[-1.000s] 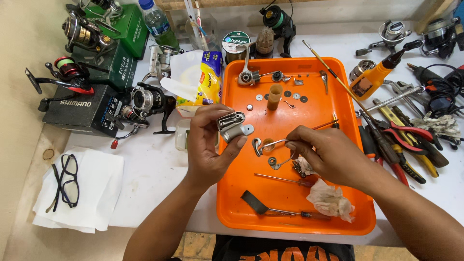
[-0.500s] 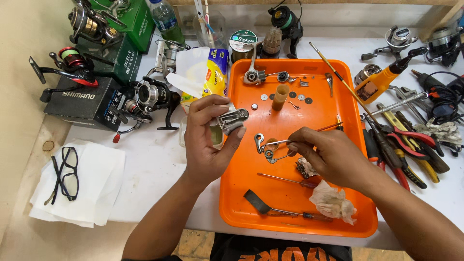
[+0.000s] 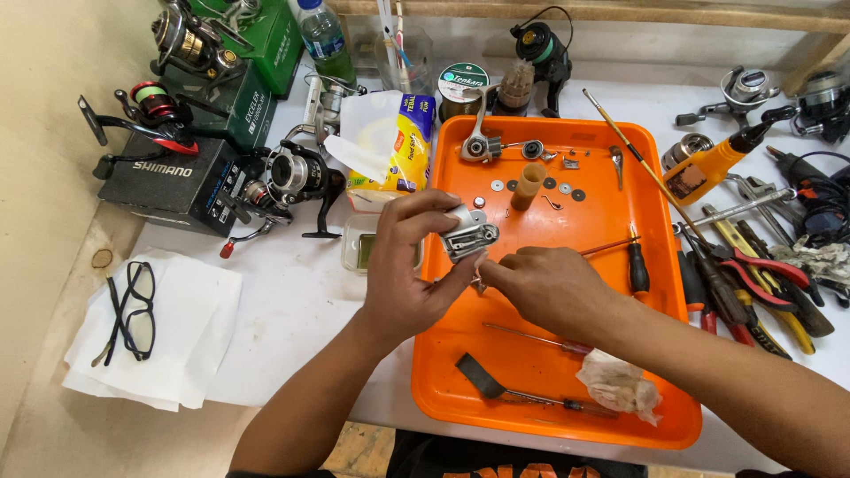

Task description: The person cleans a disassembled fishing reel component using a small brush and a cloth. They wipe the metal part, rotate it to access different areas, and continue brushing and wiping the component over an orange tray.

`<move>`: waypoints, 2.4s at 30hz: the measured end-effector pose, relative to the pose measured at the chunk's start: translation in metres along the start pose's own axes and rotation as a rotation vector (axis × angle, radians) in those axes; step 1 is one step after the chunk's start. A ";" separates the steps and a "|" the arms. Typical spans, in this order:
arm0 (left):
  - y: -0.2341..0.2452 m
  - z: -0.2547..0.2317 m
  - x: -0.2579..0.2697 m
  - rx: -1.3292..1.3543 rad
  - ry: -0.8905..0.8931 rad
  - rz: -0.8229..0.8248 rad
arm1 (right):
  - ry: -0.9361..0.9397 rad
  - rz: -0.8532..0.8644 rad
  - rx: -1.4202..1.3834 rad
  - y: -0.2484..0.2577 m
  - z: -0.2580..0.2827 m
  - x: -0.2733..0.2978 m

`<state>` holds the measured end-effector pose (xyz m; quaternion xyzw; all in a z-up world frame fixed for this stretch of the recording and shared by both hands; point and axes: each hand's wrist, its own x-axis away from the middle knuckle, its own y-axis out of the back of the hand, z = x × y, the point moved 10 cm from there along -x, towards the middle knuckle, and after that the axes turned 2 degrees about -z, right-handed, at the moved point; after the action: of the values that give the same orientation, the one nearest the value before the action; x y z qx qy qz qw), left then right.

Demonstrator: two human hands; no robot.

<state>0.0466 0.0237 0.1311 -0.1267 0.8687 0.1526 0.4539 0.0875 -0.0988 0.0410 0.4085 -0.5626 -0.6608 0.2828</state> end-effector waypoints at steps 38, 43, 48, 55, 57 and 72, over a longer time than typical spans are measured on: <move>-0.028 -0.002 0.014 0.012 0.000 0.090 | 0.229 -0.330 -0.176 0.052 0.003 0.022; -0.041 -0.020 0.019 -0.065 -0.131 0.095 | -0.053 -0.330 -0.455 0.071 -0.019 0.040; -0.048 -0.039 0.021 -0.143 -0.229 0.091 | -0.278 -0.339 -0.722 0.061 -0.031 0.056; -0.062 -0.035 0.047 -0.270 -0.343 0.120 | -0.354 -0.412 -0.650 0.053 -0.028 0.064; -0.065 -0.034 0.053 -0.299 -0.382 0.113 | -0.363 -0.428 -0.660 0.051 -0.029 0.066; -0.089 0.071 0.062 0.712 0.698 0.364 | -0.148 -0.467 -0.474 0.096 -0.051 0.031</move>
<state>0.0967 -0.0362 0.0281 0.1451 0.9740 -0.1268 0.1190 0.1070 -0.1708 0.1260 0.4001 -0.3035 -0.8480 0.1692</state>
